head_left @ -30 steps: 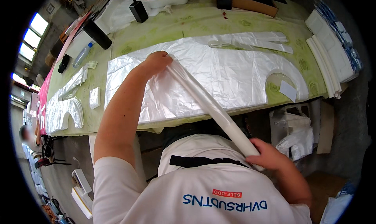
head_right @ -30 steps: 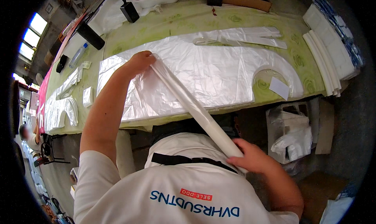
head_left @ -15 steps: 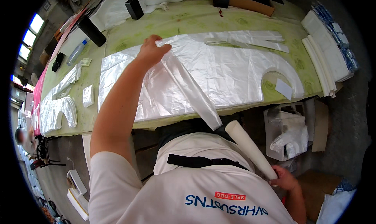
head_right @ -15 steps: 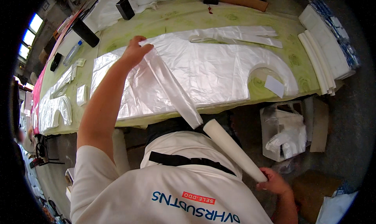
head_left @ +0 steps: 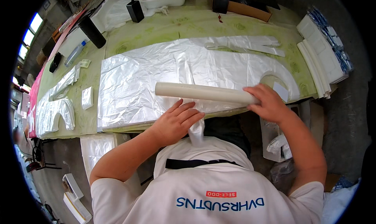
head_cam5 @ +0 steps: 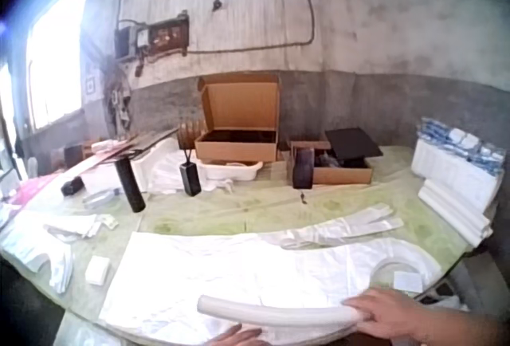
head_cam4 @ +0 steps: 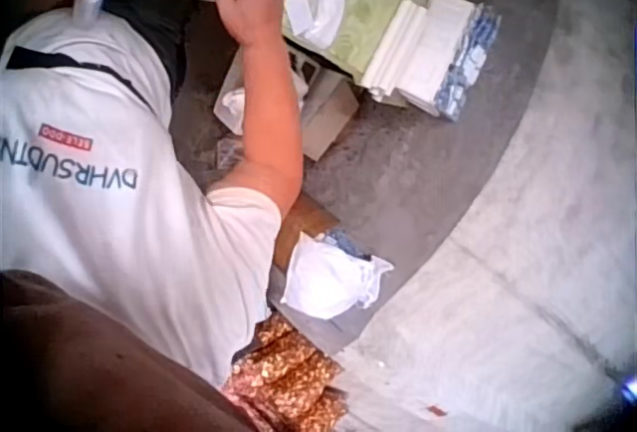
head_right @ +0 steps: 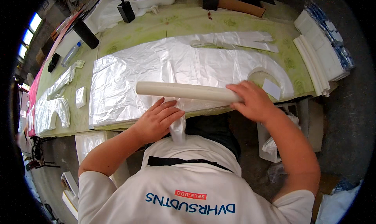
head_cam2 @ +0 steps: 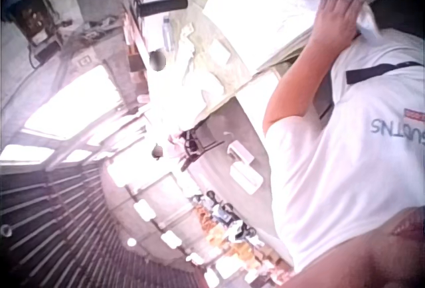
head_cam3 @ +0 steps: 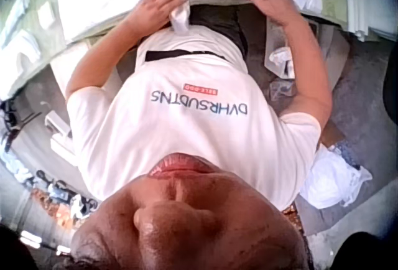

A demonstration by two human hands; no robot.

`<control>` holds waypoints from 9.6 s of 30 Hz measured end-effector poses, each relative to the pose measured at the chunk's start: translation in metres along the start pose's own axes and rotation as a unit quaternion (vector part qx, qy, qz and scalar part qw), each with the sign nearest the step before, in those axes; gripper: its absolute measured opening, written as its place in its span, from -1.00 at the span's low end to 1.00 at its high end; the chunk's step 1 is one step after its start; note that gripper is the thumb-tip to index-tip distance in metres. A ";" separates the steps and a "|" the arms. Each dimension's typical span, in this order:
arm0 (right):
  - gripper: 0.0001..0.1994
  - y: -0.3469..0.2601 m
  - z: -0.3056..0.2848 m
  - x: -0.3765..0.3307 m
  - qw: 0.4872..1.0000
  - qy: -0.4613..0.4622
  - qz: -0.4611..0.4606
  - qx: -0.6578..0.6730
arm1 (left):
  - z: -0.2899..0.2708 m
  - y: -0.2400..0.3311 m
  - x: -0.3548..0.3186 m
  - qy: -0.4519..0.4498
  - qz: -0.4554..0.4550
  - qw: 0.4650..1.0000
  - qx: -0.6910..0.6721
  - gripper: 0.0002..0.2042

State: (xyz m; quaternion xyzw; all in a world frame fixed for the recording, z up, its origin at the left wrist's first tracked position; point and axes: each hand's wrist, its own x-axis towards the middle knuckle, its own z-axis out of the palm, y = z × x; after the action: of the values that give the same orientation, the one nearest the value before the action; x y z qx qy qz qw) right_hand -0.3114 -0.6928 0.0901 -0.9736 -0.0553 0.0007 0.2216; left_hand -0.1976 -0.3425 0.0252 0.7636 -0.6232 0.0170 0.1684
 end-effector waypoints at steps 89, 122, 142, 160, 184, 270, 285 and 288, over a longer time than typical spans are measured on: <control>-0.87 -0.053 0.094 0.078 0.986 0.104 -0.102 0.079 | 0.008 -0.022 0.025 0.158 -0.233 0.950 -0.132 -0.87; -0.48 -0.071 0.091 0.105 0.994 0.041 0.101 0.000 | 0.014 0.057 -0.009 0.085 -0.248 0.863 -0.431 -0.62; -0.63 -0.116 0.150 -0.006 0.792 0.108 0.129 0.587 | 0.029 0.078 0.002 0.234 -0.425 0.365 -0.794 -0.80; -0.70 -0.122 0.124 0.018 0.750 0.175 0.111 0.628 | 0.005 0.070 -0.041 0.306 -0.404 0.619 -0.601 -0.85; -0.89 -0.089 0.111 0.017 0.886 0.258 0.065 0.380 | -0.125 -0.233 -0.251 0.344 -0.474 0.792 0.172 -0.78; -0.33 0.092 0.050 0.052 0.926 0.347 0.006 -0.149 | -0.002 0.002 0.251 0.079 -0.321 0.870 -0.366 -0.41; -0.37 0.145 0.054 0.064 0.751 0.527 0.266 0.294 | -0.054 -0.076 0.119 0.346 -0.391 0.647 -0.555 -0.89; -0.46 0.161 0.059 0.057 0.709 0.555 0.226 0.372 | -0.061 -0.100 0.058 0.339 -0.517 0.645 -0.449 -0.86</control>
State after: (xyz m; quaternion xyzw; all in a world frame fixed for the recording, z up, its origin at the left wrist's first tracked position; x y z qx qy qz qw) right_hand -0.2387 -0.8054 -0.0312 -0.6205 0.3038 -0.4689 0.5502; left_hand -0.0781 -0.3641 0.0729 0.7333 0.0417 -0.0967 0.6717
